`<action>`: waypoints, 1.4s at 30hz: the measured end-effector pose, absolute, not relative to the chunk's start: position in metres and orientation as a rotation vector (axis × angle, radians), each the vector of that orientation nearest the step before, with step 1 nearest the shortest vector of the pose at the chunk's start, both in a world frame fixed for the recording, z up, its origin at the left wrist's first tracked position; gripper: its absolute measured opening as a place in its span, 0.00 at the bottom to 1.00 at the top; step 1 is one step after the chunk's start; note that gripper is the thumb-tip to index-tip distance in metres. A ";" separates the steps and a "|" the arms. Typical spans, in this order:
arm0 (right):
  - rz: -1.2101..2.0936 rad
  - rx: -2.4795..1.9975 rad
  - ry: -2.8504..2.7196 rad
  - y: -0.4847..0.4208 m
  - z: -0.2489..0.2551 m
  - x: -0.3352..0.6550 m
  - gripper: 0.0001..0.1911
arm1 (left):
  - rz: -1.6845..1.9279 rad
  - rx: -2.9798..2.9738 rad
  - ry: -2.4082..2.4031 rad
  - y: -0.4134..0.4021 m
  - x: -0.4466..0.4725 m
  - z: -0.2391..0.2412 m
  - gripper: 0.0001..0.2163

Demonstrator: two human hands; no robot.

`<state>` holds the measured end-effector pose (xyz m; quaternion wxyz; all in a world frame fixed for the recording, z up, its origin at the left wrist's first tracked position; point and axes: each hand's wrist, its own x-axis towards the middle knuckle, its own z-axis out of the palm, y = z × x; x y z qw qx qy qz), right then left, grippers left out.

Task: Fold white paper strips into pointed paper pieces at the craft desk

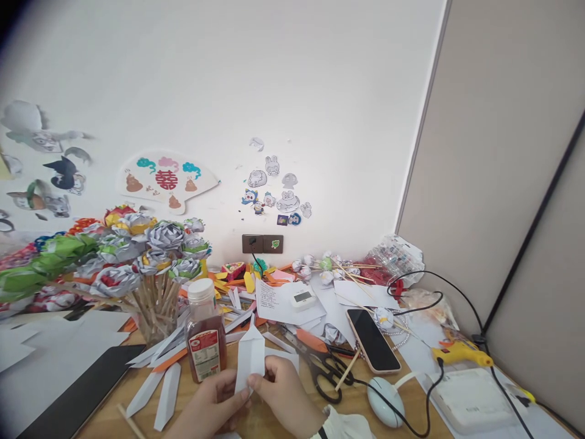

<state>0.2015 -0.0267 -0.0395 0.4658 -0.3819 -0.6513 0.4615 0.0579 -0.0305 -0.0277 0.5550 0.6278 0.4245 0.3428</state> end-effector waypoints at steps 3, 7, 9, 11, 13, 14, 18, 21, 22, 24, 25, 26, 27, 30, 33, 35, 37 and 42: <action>1.122 -0.923 -1.593 -0.026 -0.041 0.201 0.15 | 0.820 1.489 1.009 -0.028 0.057 -0.032 0.13; 1.120 -0.928 -1.641 -0.023 -0.042 0.206 0.14 | 0.844 1.461 1.028 -0.025 0.056 -0.034 0.14; 1.106 -0.937 -1.710 -0.023 -0.041 0.209 0.12 | 0.875 1.468 1.032 -0.024 0.056 -0.032 0.15; 1.091 -0.947 -1.763 -0.023 -0.040 0.211 0.10 | 0.900 1.493 1.037 -0.024 0.055 -0.031 0.15; 1.081 -0.971 -1.775 -0.023 -0.039 0.212 0.09 | 0.908 1.514 1.055 -0.024 0.054 -0.031 0.15; 1.075 -0.985 -1.771 -0.023 -0.039 0.211 0.08 | 0.907 1.517 1.069 -0.024 0.054 -0.031 0.15; 1.076 -1.010 -1.724 -0.024 -0.041 0.208 0.07 | 0.904 1.523 1.095 -0.023 0.054 -0.034 0.13; 1.115 -0.998 -1.675 -0.025 -0.041 0.206 0.05 | 0.900 1.526 1.085 -0.022 0.055 -0.034 0.11; 1.127 -0.996 -1.664 -0.026 -0.040 0.205 0.05 | 0.899 1.531 1.085 -0.022 0.055 -0.033 0.11; 1.136 -1.002 -1.650 -0.026 -0.039 0.205 0.05 | 0.888 1.539 1.086 -0.023 0.055 -0.032 0.10; 1.135 -1.008 -1.647 -0.027 -0.038 0.204 0.05 | 0.880 1.539 1.088 -0.023 0.055 -0.032 0.09; 1.129 -1.015 -1.647 -0.027 -0.038 0.204 0.05 | 0.872 1.536 1.090 -0.024 0.055 -0.032 0.09; 1.118 -1.026 -1.644 -0.027 -0.037 0.204 0.06 | 0.867 1.532 1.093 -0.025 0.055 -0.032 0.09; 1.099 -1.044 -1.631 -0.026 -0.037 0.203 0.07 | 0.871 1.544 1.107 -0.026 0.054 -0.033 0.07; 1.158 -1.045 -1.597 -0.026 -0.039 0.203 0.10 | 0.889 1.567 1.126 -0.025 0.053 -0.033 0.07; 1.205 -1.046 -1.593 -0.026 -0.040 0.203 0.13 | 0.900 1.566 1.122 -0.024 0.053 -0.032 0.06; 1.204 -1.053 -1.626 -0.026 -0.041 0.204 0.15 | 0.908 1.558 1.107 -0.024 0.053 -0.031 0.06; 0.857 -1.151 -1.841 -0.025 -0.038 0.208 0.15 | 0.865 1.455 1.057 -0.025 0.056 -0.036 0.14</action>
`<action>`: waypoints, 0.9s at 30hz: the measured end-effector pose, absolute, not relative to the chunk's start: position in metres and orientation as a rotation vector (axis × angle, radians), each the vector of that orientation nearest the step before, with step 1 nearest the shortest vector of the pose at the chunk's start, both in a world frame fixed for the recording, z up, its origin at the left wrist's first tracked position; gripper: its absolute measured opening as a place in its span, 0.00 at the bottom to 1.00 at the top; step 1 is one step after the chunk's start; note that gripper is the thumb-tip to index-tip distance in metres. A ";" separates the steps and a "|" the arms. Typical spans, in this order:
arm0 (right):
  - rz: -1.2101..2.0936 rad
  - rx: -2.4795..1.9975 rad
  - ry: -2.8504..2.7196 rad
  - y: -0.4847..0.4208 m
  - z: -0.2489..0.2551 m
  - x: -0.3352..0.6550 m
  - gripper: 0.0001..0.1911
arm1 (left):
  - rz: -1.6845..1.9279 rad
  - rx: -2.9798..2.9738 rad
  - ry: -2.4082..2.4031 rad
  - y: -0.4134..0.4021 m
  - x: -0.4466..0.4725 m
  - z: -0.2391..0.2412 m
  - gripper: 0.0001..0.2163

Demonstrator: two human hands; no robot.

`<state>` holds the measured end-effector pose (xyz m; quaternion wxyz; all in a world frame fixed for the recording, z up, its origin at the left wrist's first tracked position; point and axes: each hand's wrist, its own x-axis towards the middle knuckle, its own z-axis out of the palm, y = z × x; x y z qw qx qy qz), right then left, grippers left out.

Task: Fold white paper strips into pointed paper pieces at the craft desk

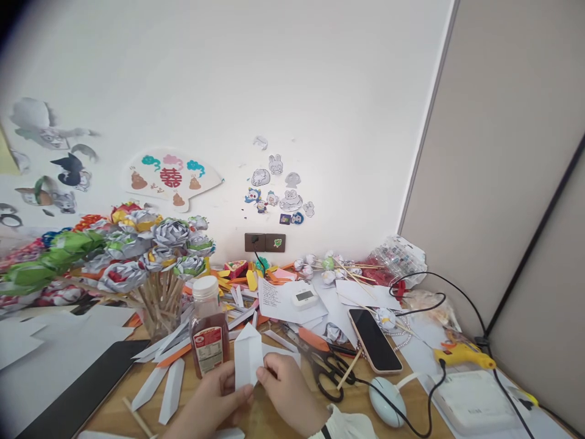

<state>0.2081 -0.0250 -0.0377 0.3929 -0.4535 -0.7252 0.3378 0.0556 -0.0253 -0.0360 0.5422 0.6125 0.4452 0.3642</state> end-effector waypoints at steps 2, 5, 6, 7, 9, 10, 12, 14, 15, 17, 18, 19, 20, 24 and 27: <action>0.640 -1.188 -1.960 -0.025 -0.036 0.212 0.13 | 0.892 1.438 1.048 -0.025 0.055 -0.037 0.17; 0.401 -1.211 -2.179 -0.026 -0.032 0.218 0.11 | 1.110 1.453 1.020 -0.023 0.052 -0.031 0.17; 0.352 -1.216 -2.229 -0.027 -0.031 0.219 0.11 | 1.166 1.458 1.010 -0.022 0.051 -0.028 0.16; 0.326 -1.218 -2.252 -0.027 -0.031 0.220 0.10 | 1.195 1.471 1.014 -0.022 0.050 -0.024 0.15; 0.337 -1.228 -2.202 -0.028 -0.029 0.220 0.08 | 1.159 1.542 1.119 -0.023 0.048 -0.019 0.10; 0.365 -1.237 -2.146 -0.028 -0.029 0.219 0.07 | 1.123 1.594 1.202 -0.024 0.048 -0.017 0.07; 0.437 -1.246 -2.007 -0.027 -0.029 0.218 0.06 | 1.059 1.692 1.342 -0.027 0.049 -0.016 0.07; 0.489 -1.236 -1.900 -0.025 -0.029 0.218 0.06 | 1.001 1.755 1.372 -0.030 0.051 -0.018 0.07; 0.507 -1.226 -1.874 -0.024 -0.029 0.217 0.05 | 0.977 1.775 1.349 -0.031 0.052 -0.020 0.06; 0.535 -1.197 -1.854 -0.023 -0.029 0.217 0.06 | 0.951 1.790 1.316 -0.032 0.053 -0.022 0.05; 0.547 -1.179 -1.846 -0.023 -0.029 0.217 0.06 | 0.950 1.788 1.315 -0.032 0.053 -0.023 0.04; 0.559 -1.160 -1.830 -0.023 -0.029 0.217 0.07 | 0.957 1.778 1.325 -0.031 0.053 -0.023 0.05; 0.571 -1.141 -1.805 -0.022 -0.030 0.217 0.09 | 0.970 1.762 1.342 -0.030 0.052 -0.023 0.06; 0.688 -1.113 -1.738 -0.020 -0.036 0.217 0.10 | 1.041 1.686 1.393 -0.025 0.048 -0.021 0.10; 0.722 -1.148 -1.733 -0.017 -0.040 0.217 0.06 | 1.024 1.689 1.369 -0.025 0.049 -0.022 0.10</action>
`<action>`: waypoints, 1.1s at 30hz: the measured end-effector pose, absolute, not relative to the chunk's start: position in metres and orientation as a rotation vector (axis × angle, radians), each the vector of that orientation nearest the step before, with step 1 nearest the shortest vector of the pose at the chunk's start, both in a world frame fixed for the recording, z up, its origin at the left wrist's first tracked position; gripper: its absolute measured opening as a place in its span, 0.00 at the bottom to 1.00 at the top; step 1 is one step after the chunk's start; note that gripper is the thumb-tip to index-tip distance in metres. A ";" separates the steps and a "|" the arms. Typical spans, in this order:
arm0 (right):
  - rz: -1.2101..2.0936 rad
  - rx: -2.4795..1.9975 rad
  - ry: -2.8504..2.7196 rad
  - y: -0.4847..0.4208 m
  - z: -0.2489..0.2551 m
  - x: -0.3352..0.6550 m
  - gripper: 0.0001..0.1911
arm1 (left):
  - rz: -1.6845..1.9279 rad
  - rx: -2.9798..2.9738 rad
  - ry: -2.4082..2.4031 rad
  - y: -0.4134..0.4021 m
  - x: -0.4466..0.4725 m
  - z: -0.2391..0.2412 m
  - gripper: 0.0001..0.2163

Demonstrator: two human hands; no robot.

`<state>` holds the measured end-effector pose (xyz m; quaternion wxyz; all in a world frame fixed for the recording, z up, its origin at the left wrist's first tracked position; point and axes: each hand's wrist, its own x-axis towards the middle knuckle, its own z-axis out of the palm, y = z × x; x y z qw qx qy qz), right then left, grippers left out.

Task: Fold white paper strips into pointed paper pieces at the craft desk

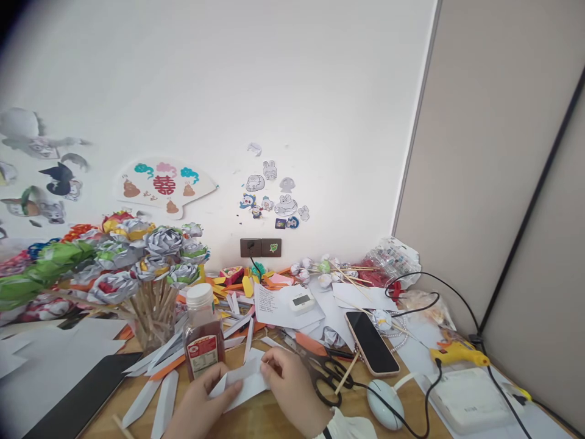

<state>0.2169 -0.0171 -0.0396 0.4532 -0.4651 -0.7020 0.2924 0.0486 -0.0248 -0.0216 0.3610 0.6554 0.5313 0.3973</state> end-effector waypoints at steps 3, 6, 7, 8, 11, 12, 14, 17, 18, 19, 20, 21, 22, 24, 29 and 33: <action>0.645 -1.182 -1.770 -0.017 -0.037 0.217 0.05 | 0.944 1.727 1.239 -0.028 0.051 -0.023 0.09; 0.607 -1.166 -1.851 -0.022 -0.030 0.216 0.05 | 0.926 1.755 1.121 -0.032 0.053 -0.024 0.12; 0.614 -1.149 -1.878 -0.024 -0.028 0.215 0.06 | 0.930 1.766 1.123 -0.033 0.054 -0.024 0.13; 0.629 -1.132 -1.896 -0.027 -0.026 0.214 0.06 | 0.933 1.780 1.136 -0.034 0.055 -0.024 0.13; 0.704 -1.111 -1.845 -0.031 -0.025 0.211 0.08 | 0.953 1.806 1.175 -0.036 0.055 -0.022 0.15; 0.744 -1.111 -1.785 -0.031 -0.025 0.209 0.10 | 0.973 1.802 1.188 -0.036 0.055 -0.021 0.15; 0.848 -1.095 -1.650 -0.030 -0.027 0.207 0.12 | 1.022 1.776 1.223 -0.036 0.053 -0.019 0.15; 0.985 -1.035 -1.577 -0.029 -0.028 0.203 0.09 | 1.071 1.717 1.255 -0.035 0.050 -0.017 0.15; 0.993 -1.028 -1.595 -0.030 -0.027 0.203 0.08 | 1.069 1.703 1.253 -0.034 0.050 -0.017 0.15; 0.966 -1.036 -1.624 -0.030 -0.027 0.202 0.08 | 1.062 1.696 1.250 -0.034 0.050 -0.018 0.15; 0.908 -1.057 -1.664 -0.031 -0.026 0.201 0.08 | 1.049 1.697 1.244 -0.034 0.050 -0.018 0.15; 0.829 -1.083 -1.710 -0.033 -0.025 0.201 0.08 | 1.034 1.705 1.231 -0.034 0.050 -0.019 0.15; 0.746 -1.109 -1.755 -0.034 -0.025 0.201 0.08 | 1.020 1.716 1.216 -0.035 0.051 -0.020 0.15; 0.619 -1.134 -1.838 -0.037 -0.023 0.200 0.08 | 1.012 1.739 1.195 -0.036 0.052 -0.022 0.15; 0.514 -1.153 -1.894 -0.041 -0.022 0.197 0.08 | 1.032 1.787 1.186 -0.037 0.052 -0.023 0.17; 0.492 -1.108 -1.908 -0.040 -0.024 0.197 0.08 | 1.015 1.778 1.180 -0.036 0.051 -0.021 0.18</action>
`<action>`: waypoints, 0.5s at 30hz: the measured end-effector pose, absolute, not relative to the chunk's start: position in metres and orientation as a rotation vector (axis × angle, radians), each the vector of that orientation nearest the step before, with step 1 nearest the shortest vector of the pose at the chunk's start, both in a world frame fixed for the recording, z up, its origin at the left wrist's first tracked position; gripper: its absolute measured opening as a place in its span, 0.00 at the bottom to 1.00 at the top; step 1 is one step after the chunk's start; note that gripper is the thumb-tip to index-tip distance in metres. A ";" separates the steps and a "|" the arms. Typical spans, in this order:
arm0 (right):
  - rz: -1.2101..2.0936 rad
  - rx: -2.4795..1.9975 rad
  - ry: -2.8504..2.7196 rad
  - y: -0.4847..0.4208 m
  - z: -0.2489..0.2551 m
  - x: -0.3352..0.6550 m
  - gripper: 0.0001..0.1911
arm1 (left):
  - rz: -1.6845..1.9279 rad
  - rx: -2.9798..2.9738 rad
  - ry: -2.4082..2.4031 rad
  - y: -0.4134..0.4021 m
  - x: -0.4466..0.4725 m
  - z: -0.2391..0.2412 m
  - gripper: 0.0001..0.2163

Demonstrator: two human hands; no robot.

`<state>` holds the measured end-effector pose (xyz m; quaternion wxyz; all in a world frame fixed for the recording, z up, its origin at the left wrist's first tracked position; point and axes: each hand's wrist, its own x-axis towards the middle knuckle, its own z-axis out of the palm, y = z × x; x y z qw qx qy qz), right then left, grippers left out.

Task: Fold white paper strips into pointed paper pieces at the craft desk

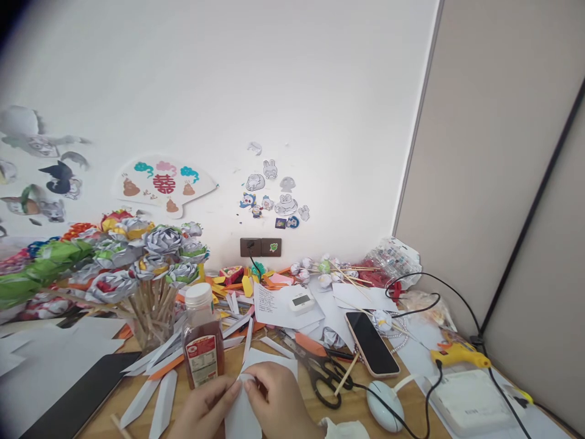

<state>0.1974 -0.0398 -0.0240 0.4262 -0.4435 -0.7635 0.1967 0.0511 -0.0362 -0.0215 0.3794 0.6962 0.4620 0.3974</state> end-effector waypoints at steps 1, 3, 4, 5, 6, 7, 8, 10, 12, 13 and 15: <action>0.479 -1.087 -1.922 -0.040 -0.025 0.198 0.09 | 1.011 1.764 1.177 -0.036 0.051 -0.021 0.18; 0.432 -1.045 -1.967 -0.040 -0.026 0.198 0.10 | 1.019 1.736 1.167 -0.036 0.051 -0.020 0.17; 0.399 -1.034 -2.001 -0.040 -0.027 0.199 0.11 | 1.029 1.727 1.162 -0.035 0.051 -0.019 0.17; 0.359 -1.027 -2.042 -0.040 -0.027 0.199 0.12 | 1.038 1.720 1.157 -0.035 0.051 -0.019 0.17; 0.311 -1.028 -2.085 -0.040 -0.028 0.199 0.13 | 1.047 1.712 1.156 -0.035 0.050 -0.019 0.17; 0.259 -1.031 -2.128 -0.040 -0.029 0.199 0.14 | 1.051 1.703 1.156 -0.034 0.050 -0.019 0.17; 0.202 -1.034 -2.169 -0.040 -0.029 0.200 0.15 | 1.054 1.690 1.159 -0.033 0.050 -0.019 0.17; 0.068 -1.043 -2.248 -0.041 -0.029 0.201 0.18 | 1.063 1.652 1.158 -0.032 0.049 -0.020 0.18; -0.084 -1.047 -2.331 -0.041 -0.027 0.202 0.19 | 1.077 1.605 1.152 -0.030 0.050 -0.020 0.19; -0.160 -1.046 -2.366 -0.041 -0.027 0.203 0.20 | 1.083 1.582 1.146 -0.029 0.050 -0.020 0.19; -0.279 -1.039 -2.410 -0.040 -0.025 0.203 0.20 | 1.089 1.549 1.130 -0.028 0.050 -0.020 0.19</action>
